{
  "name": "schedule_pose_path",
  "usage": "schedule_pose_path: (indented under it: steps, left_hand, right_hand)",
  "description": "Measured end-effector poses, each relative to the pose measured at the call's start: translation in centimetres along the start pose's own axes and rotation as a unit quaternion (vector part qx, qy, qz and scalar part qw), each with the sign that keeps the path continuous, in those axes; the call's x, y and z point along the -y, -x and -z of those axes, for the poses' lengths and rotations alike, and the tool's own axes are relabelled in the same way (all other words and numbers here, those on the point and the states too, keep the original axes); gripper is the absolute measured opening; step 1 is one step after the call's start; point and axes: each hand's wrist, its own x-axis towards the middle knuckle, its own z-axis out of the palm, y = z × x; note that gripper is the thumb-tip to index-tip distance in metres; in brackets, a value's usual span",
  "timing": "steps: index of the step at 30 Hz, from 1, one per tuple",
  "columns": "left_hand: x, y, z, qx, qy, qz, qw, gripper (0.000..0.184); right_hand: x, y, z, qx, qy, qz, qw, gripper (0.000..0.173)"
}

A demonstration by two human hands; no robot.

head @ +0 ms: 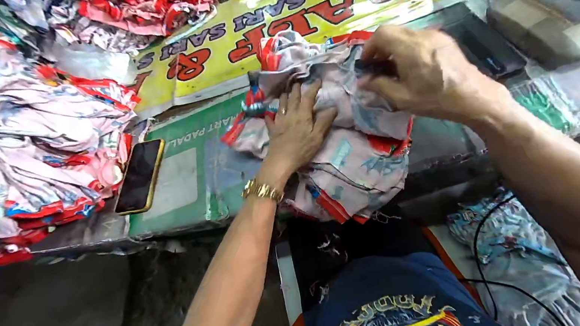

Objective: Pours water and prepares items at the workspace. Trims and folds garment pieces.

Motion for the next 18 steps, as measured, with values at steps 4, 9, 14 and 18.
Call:
schedule_pose_path:
  steps: [4, 9, 14, 18]
  left_hand:
    - [-0.4, -5.4, -1.1, 0.069, -0.076, -0.032, 0.994, 0.066]
    - [0.2, -8.4, -0.4, 0.029, 0.155, -0.077, 0.985, 0.057]
    - [0.0, -3.1, 2.4, -0.052, 0.135, 0.037, 0.989, 0.040]
    - [-0.7, 1.6, 0.9, -0.039, -0.030, -0.028, 0.998, 0.031]
  right_hand:
    - [-2.4, 0.6, -2.2, 0.142, 0.086, -0.003, 0.986, 0.040]
    - [-6.5, -0.5, -1.3, 0.163, 0.004, -0.038, 0.986, 0.030]
    - [-7.6, -1.2, -1.5, 0.188, -0.027, -0.023, 0.982, 0.025]
    - [-7.5, -0.9, -1.0, 0.189, -0.023, -0.010, 0.982, 0.029]
